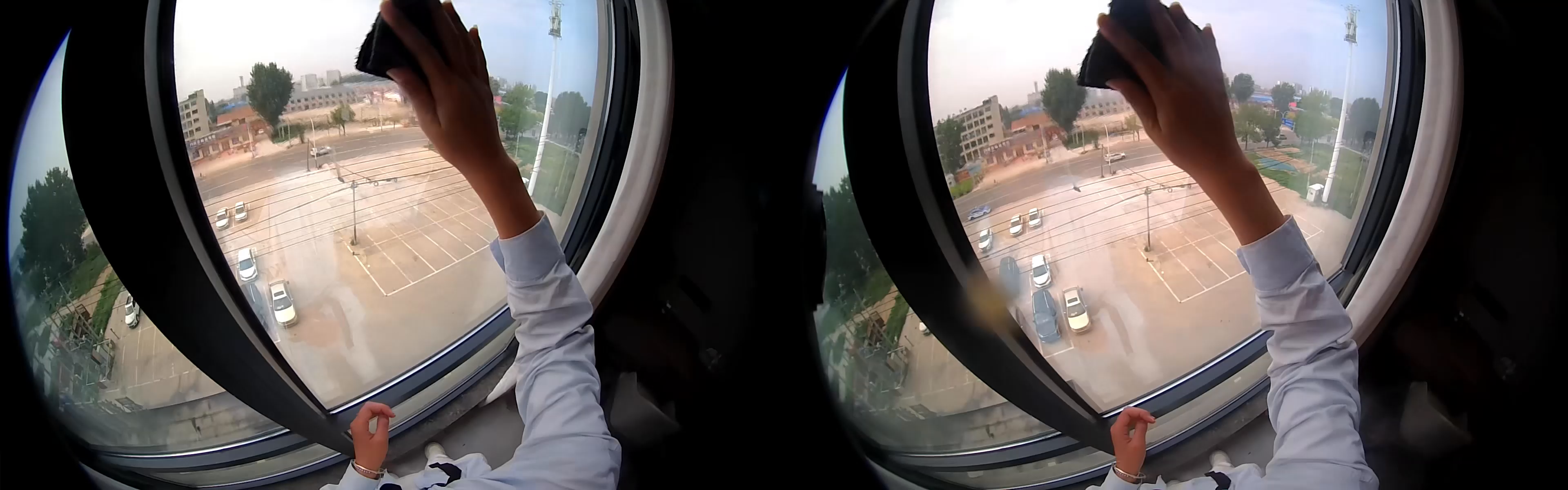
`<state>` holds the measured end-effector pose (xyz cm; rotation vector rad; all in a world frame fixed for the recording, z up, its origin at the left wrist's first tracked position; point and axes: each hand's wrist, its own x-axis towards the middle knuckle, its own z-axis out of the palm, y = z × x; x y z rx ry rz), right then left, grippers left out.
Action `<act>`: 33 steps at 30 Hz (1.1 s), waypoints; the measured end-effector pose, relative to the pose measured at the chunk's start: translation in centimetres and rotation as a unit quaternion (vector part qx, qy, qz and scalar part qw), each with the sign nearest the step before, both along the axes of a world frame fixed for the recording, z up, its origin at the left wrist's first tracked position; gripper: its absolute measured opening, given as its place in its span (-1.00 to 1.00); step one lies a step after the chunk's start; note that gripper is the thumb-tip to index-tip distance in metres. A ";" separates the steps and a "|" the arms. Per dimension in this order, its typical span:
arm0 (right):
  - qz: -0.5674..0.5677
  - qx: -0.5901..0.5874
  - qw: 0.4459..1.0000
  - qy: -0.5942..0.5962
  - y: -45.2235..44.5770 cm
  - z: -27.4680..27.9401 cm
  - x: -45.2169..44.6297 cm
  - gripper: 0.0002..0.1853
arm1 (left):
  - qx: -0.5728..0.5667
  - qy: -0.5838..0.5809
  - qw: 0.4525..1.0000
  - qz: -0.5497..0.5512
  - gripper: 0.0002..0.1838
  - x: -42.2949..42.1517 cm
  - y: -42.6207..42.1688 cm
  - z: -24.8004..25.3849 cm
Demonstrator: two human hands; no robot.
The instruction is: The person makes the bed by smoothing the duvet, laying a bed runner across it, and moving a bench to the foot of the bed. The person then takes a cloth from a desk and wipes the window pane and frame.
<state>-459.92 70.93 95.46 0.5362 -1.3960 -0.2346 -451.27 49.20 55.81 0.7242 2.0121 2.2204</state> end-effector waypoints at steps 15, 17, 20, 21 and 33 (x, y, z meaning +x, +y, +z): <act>-0.041 -0.082 0.996 0.001 25.3 -1.0 0.2 -0.54 | -0.086 0.324 0.929 0.153 -0.76 -2.0 13.1 2.4; -0.048 -0.076 0.996 0.011 29.3 -1.1 0.5 -0.53 | -0.097 0.339 0.917 0.185 -0.74 -2.0 16.4 2.0; -0.044 -0.068 0.996 0.026 35.1 -0.7 0.9 -0.53 | -0.110 0.372 0.902 0.192 -0.72 -2.5 22.3 1.0; -0.042 -0.079 0.996 0.018 36.9 -0.9 1.2 -0.53 | -0.128 0.396 0.890 0.184 -0.70 -2.5 23.9 1.0; -0.041 -0.175 0.984 -0.015 58.3 -2.1 4.1 -0.53 | -0.230 0.501 0.810 0.203 -0.62 -3.4 41.0 1.6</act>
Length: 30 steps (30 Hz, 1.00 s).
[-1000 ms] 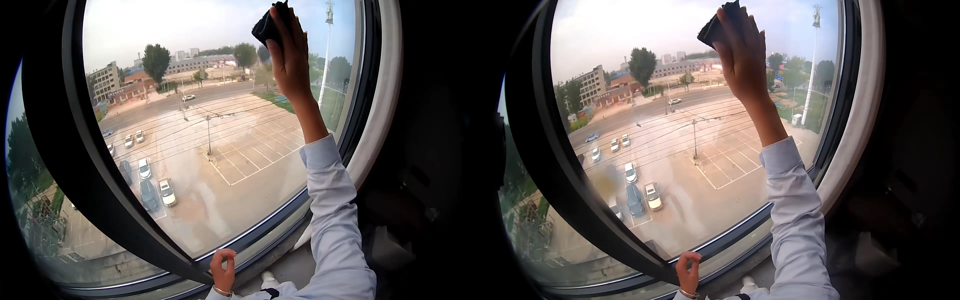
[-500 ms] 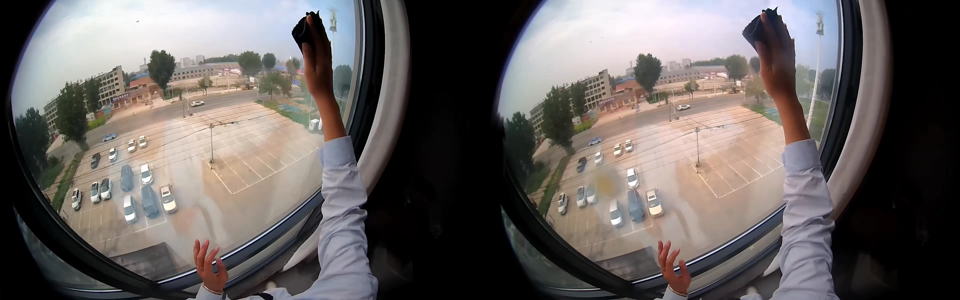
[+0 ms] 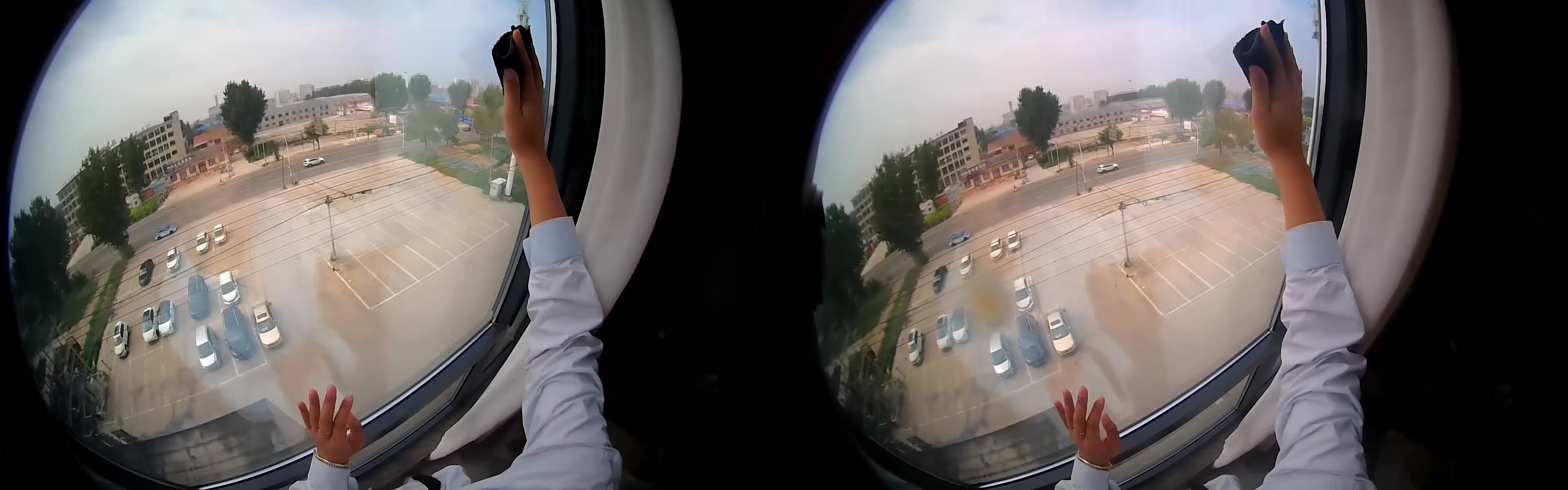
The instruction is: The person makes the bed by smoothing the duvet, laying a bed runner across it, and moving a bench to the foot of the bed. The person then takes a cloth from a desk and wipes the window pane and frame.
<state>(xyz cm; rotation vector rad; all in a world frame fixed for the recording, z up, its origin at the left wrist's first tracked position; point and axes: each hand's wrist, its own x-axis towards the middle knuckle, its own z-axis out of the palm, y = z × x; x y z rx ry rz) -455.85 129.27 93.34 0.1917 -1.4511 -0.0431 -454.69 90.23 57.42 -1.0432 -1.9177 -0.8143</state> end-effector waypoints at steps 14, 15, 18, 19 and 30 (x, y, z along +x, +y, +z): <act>0.048 -0.045 0.998 0.002 11.0 -4.4 1.9 -0.53 | -0.091 0.204 0.931 0.289 -0.48 -2.5 4.8 -0.6; 0.033 -0.037 0.999 -0.003 10.9 -5.3 2.2 -0.53 | -0.083 0.211 0.929 0.293 -0.48 -2.6 4.6 -0.6; 0.005 -0.028 0.999 -0.033 10.7 -8.3 3.0 -0.52 | -0.072 0.205 0.933 0.287 -0.43 -2.2 4.6 -0.2; -0.003 -0.036 0.998 -0.044 10.4 -8.8 3.2 -0.52 | -0.075 0.203 0.934 0.285 -0.41 -2.1 4.5 -0.1; 0.008 0.095 0.993 -0.075 -7.2 -4.4 1.2 -0.48 | -0.091 0.164 0.949 0.254 -0.39 -1.1 3.9 1.0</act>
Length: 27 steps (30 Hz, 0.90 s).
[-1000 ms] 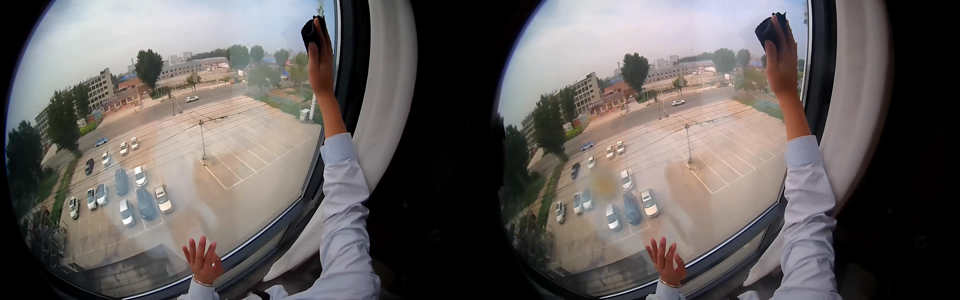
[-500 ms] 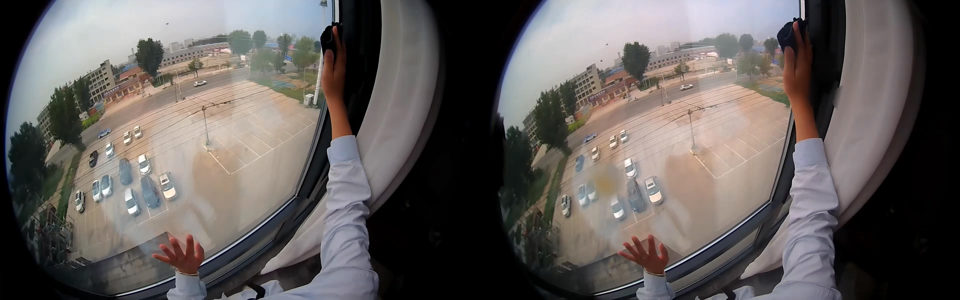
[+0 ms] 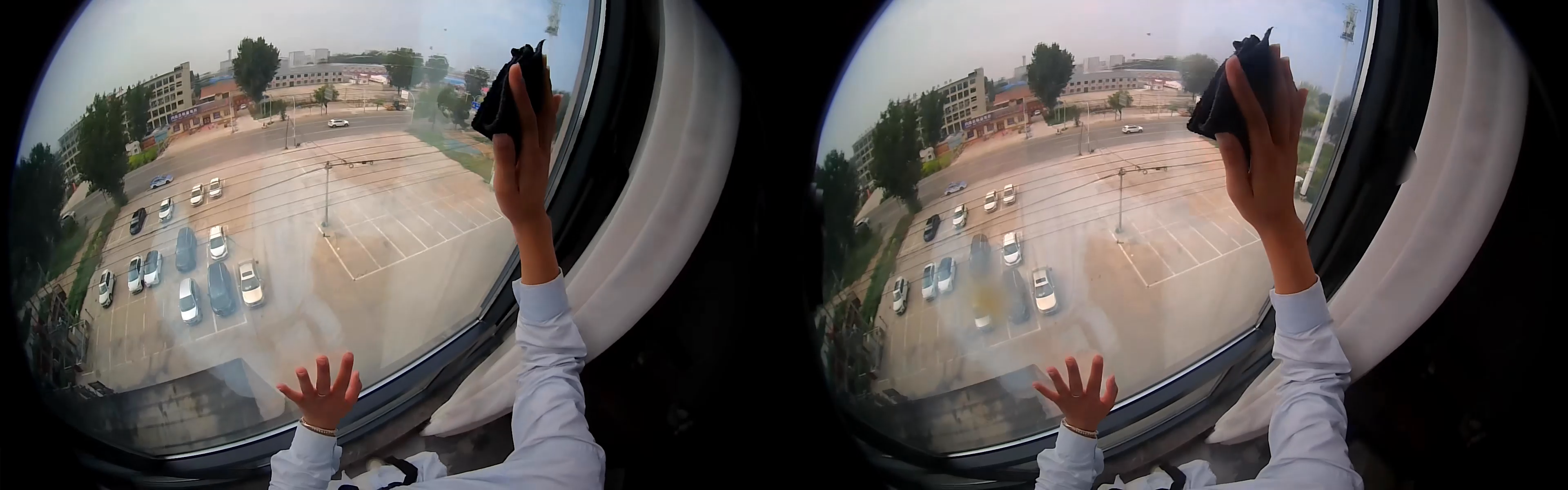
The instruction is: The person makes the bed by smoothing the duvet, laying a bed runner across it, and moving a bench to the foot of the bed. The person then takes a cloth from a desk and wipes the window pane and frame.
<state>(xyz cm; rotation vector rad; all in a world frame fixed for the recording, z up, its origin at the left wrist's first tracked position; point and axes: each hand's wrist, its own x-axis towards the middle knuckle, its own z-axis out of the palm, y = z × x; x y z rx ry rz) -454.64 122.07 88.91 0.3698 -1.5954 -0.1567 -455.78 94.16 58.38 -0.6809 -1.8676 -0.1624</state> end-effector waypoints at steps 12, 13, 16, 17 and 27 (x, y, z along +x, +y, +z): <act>0.025 0.149 0.989 0.009 -24.3 1.2 -3.2 -0.46 | 0.049 -0.236 0.929 -0.279 -0.59 2.9 -12.4 2.3; 0.044 0.144 0.989 0.012 -26.2 1.1 -3.4 -0.46 | 0.058 -0.237 0.926 -0.287 -0.58 3.1 -13.5 2.8; 0.104 0.127 0.986 0.027 -31.8 0.4 -4.0 -0.47 | 0.090 -0.219 0.935 -0.264 -0.57 2.8 -17.0 2.5; 0.132 0.112 0.984 0.034 -33.7 0.2 -4.3 -0.46 | 0.102 -0.226 0.934 -0.256 -0.59 2.6 -18.3 2.4; 0.186 0.029 0.980 -0.058 -48.2 -0.6 -4.2 -0.44 | 0.156 -0.224 0.942 -0.194 -0.57 2.6 -28.8 4.0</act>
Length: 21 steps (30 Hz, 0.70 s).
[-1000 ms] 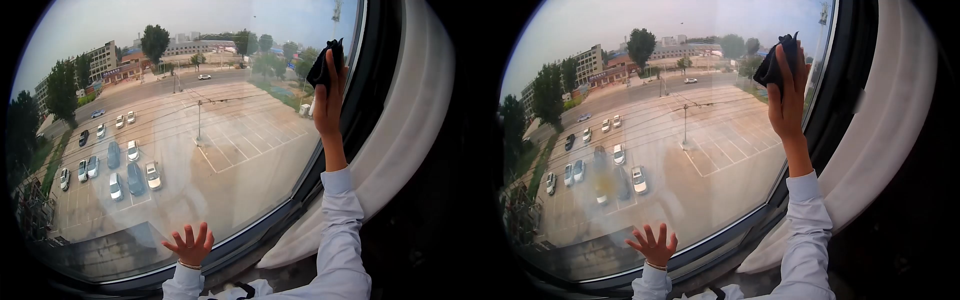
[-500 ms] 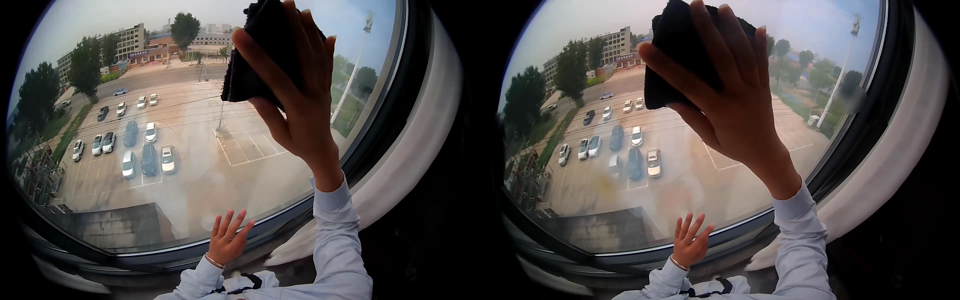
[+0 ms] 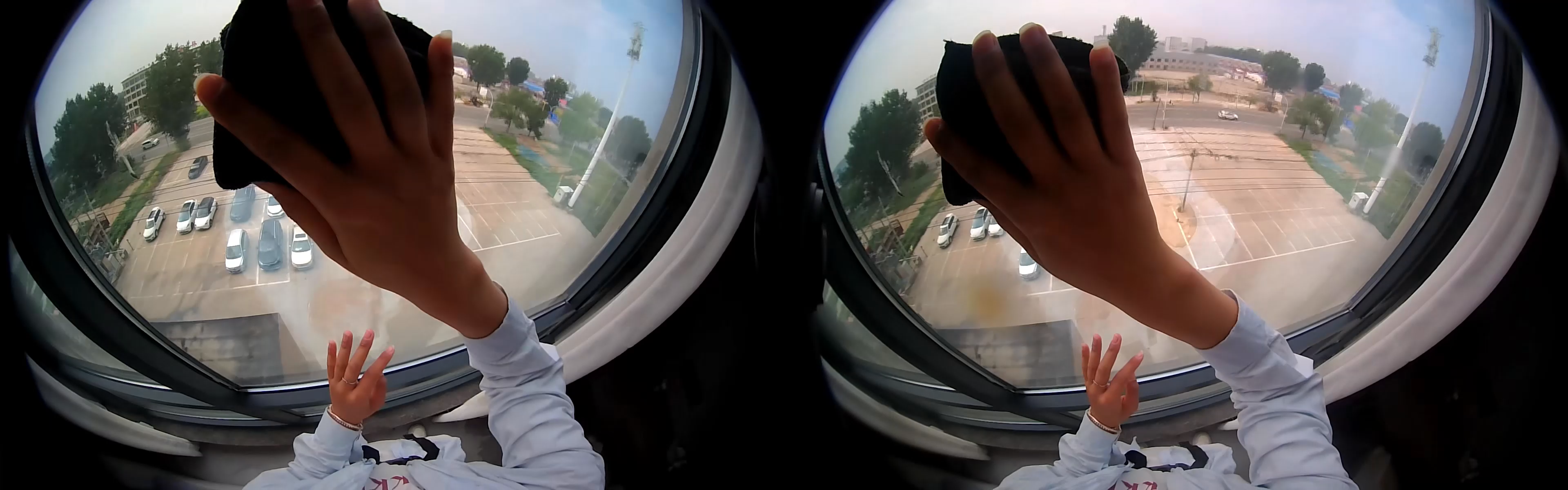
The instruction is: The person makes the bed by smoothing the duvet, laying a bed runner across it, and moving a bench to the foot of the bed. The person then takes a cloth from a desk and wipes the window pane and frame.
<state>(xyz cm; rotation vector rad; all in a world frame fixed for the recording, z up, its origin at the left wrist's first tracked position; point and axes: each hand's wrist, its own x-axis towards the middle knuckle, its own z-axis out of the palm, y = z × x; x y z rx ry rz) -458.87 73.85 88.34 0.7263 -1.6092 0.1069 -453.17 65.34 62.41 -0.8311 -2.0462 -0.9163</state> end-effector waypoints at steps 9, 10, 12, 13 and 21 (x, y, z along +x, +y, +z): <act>0.085 -0.049 0.991 0.086 -11.9 0.3 -2.7 -0.56 | -0.002 -0.008 0.996 0.090 -0.65 0.0 -9.9 0.7; 0.070 -0.036 0.993 0.087 -13.4 0.3 -2.9 -0.58 | 0.001 -0.010 0.994 0.112 -0.66 0.2 -10.8 0.7; 0.039 -0.011 0.994 0.103 -16.1 0.1 -3.2 -0.61 | 0.005 -0.017 0.990 0.143 -0.68 0.6 -12.5 0.8; 0.054 -0.008 0.995 0.079 -17.6 0.0 -3.1 -0.58 | 0.002 -0.021 0.989 0.145 -0.68 1.0 -13.3 0.9; -0.035 -0.002 0.995 0.089 -20.6 -1.0 -2.6 -0.49 | 0.056 -0.062 0.981 0.175 -0.69 2.1 -15.7 -0.2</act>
